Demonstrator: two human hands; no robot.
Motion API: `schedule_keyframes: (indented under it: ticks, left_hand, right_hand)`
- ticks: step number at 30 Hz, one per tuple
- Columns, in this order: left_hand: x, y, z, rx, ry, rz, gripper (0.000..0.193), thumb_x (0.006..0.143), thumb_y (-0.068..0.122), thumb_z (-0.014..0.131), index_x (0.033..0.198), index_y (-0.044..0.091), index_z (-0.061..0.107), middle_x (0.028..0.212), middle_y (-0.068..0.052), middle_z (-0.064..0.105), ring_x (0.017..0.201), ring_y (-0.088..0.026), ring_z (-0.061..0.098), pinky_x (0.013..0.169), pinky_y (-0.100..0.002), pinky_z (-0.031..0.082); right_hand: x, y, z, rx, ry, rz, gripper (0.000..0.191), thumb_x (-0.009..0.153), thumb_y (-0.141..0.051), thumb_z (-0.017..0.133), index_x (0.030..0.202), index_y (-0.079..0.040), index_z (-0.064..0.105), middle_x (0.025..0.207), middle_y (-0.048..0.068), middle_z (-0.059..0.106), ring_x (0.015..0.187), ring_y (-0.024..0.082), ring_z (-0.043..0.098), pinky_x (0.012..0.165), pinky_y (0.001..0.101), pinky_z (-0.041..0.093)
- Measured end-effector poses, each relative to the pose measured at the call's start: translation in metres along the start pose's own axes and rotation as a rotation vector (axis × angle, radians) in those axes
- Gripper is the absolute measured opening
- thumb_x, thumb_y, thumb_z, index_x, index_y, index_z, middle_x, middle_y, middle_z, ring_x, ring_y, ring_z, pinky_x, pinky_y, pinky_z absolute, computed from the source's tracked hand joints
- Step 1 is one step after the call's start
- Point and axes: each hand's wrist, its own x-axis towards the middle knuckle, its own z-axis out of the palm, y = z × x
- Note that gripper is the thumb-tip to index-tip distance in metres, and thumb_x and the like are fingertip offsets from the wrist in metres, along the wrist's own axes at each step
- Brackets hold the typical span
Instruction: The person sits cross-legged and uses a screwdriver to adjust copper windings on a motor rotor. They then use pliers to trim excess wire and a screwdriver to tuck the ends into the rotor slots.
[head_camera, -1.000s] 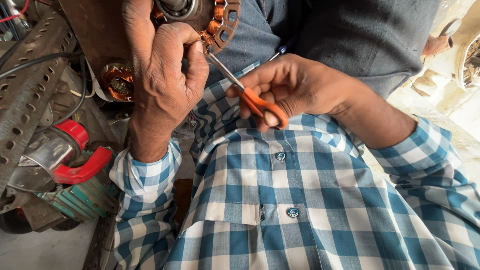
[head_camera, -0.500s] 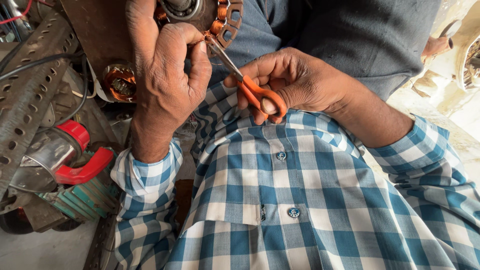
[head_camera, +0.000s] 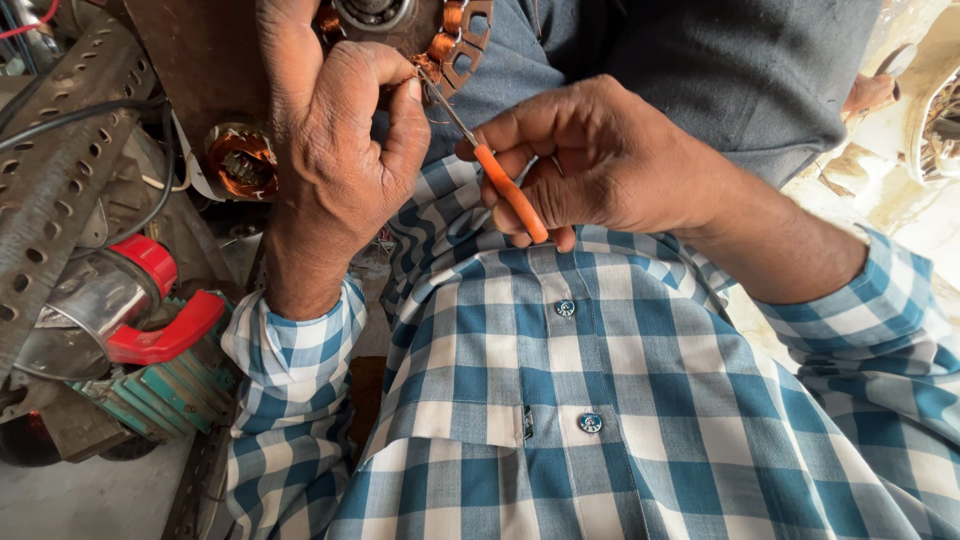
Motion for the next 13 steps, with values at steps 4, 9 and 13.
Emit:
schedule_keyframes:
  ticks: [4,9,13]
  left_hand:
    - [0.003,-0.001,-0.004,0.034,0.010,0.034,0.012,0.097,-0.003,0.075,0.103,-0.002,0.064,0.120,-0.021,0.056,0.130,-0.038,0.052,0.099,-0.049,0.056]
    - [-0.006,-0.004,-0.006,-0.051,0.068,-0.012,0.013,0.096,-0.001,0.078,0.104,0.000,0.068,0.143,-0.028,0.048,0.139,-0.038,0.052,0.103,-0.045,0.056]
    - [-0.011,-0.014,-0.005,-0.103,0.060,0.005,0.015,0.095,0.002,0.083,0.104,0.003,0.072,0.152,-0.028,0.040,0.142,-0.040,0.052,0.112,-0.047,0.057]
  right_hand:
    - [0.006,0.003,-0.008,0.067,-0.048,-0.028,0.040,0.094,0.008,0.067,0.133,0.012,0.061,0.100,0.019,0.073,0.080,0.019,0.074,0.070,0.0272,0.063]
    - [0.013,0.024,-0.013,0.249,-0.140,-0.129,0.054,0.090,0.012,0.072,0.141,0.013,0.056,0.120,0.021,0.069,0.107,0.022,0.072,0.095,0.0337,0.065]
    - [0.017,0.038,-0.024,0.191,-0.185,-0.204,0.058,0.092,0.011,0.076,0.145,0.012,0.054,0.123,0.023,0.068,0.109,0.023,0.071,0.100,0.0349,0.064]
